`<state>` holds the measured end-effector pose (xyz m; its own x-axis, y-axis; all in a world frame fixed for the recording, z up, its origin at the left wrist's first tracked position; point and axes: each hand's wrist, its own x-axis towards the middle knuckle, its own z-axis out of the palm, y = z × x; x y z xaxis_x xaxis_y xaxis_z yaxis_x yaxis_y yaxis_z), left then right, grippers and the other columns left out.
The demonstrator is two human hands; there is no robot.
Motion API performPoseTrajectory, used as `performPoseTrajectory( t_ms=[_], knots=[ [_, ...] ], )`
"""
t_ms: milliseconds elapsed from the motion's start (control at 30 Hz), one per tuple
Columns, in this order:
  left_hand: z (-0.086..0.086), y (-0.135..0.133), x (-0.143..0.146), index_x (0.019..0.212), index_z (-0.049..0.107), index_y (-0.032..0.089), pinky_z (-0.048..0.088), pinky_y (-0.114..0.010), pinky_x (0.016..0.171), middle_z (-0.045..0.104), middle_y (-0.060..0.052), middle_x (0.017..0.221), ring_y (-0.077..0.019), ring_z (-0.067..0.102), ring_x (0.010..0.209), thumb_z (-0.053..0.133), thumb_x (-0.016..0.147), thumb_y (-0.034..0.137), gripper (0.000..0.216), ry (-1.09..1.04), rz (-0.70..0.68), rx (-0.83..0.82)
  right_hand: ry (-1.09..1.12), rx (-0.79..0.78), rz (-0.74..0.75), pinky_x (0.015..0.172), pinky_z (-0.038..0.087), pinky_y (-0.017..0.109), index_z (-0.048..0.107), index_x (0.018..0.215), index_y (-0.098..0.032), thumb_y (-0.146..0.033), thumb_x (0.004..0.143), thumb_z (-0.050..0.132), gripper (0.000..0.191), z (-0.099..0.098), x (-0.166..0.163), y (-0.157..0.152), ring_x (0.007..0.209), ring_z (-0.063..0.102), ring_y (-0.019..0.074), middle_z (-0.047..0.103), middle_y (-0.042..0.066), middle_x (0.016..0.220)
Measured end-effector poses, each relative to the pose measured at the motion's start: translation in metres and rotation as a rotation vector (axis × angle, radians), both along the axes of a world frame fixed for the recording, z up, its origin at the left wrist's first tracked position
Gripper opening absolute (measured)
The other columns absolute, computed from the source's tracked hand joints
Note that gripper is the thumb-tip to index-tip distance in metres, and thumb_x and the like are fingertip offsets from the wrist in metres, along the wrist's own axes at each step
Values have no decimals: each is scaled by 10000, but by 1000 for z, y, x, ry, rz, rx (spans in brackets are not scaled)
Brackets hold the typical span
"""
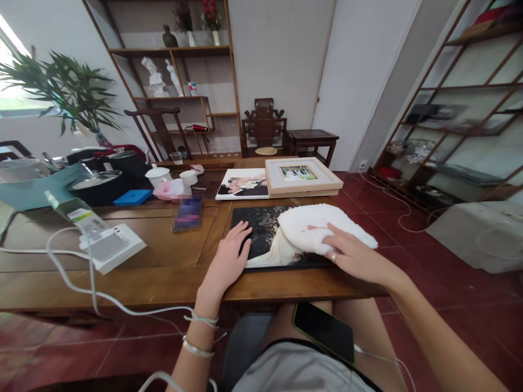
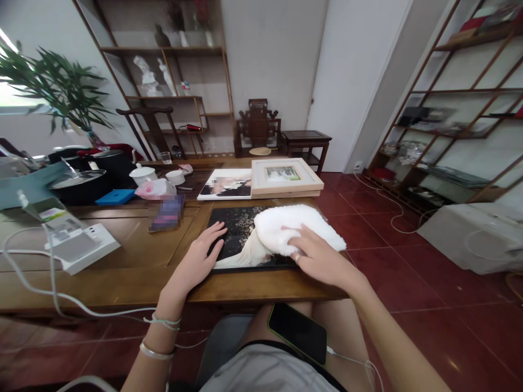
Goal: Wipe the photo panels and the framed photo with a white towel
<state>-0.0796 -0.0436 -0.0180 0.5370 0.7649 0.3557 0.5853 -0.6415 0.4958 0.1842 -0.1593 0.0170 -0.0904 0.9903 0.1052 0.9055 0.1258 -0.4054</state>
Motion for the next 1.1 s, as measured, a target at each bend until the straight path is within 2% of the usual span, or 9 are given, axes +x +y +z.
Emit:
performPoseTrajectory(
  t_ms=[100,200,400,500,633,733,867,967,1100],
  knots=[
    [1,-1,1,1206,543,159,318,-454,1070,464,-107,1381,-211,357,1326,368,908,241,355,8,5,-3,3,-14,97,1082,227,456,619,853,-214,-162,764,411,233,6,-4,-20,1326,300,268,477,47,1362],
    [2,-1,1,1208,544,155,318,-449,1070,463,-109,1381,-207,348,1331,361,910,236,359,13,8,-4,32,-41,80,1057,270,455,620,834,-226,-198,774,419,212,8,0,-19,1321,307,276,541,44,1296],
    [5,2,-2,1226,535,148,311,-441,1077,450,-106,1392,-205,331,1341,359,911,263,379,60,-27,-15,16,-33,-18,945,368,426,622,774,-207,-256,770,435,193,4,16,18,1192,451,311,658,84,996],
    [6,2,-3,1234,533,168,301,-449,1082,439,-90,1403,-208,318,1347,349,916,276,383,70,-44,-25,-20,-12,16,862,404,380,593,714,-202,-226,758,416,184,7,20,37,985,554,278,647,65,832],
    [5,3,-4,1228,541,168,299,-445,1085,444,-90,1399,-208,322,1345,359,912,278,381,56,-48,-20,-74,41,23,788,413,334,544,677,-201,-220,781,404,176,7,23,59,815,557,232,612,45,742],
    [4,4,-4,1206,561,169,312,-436,1084,470,-90,1378,-207,354,1328,375,906,272,368,33,-45,5,-89,51,-13,825,399,340,580,745,-197,-190,780,405,179,2,21,62,883,556,244,627,56,794],
    [3,5,-2,1203,563,160,329,-429,1079,481,-96,1367,-208,374,1317,379,902,250,364,9,-37,21,-98,25,-42,896,377,368,619,888,-191,-173,773,413,237,0,6,38,1088,505,280,631,100,1041],
    [3,4,-1,1211,556,136,328,-436,1079,476,-110,1370,-217,367,1320,378,902,246,373,18,-22,16,-104,5,44,983,324,388,627,927,-199,-185,789,406,260,7,-10,9,1220,419,277,559,93,1241],
    [3,3,-1,1202,563,140,336,-438,1074,482,-108,1365,-220,370,1319,380,900,237,366,14,-18,16,-83,-22,137,1026,285,399,636,930,-223,-195,799,407,265,15,-20,-9,1266,378,263,575,66,1230]
  ],
)
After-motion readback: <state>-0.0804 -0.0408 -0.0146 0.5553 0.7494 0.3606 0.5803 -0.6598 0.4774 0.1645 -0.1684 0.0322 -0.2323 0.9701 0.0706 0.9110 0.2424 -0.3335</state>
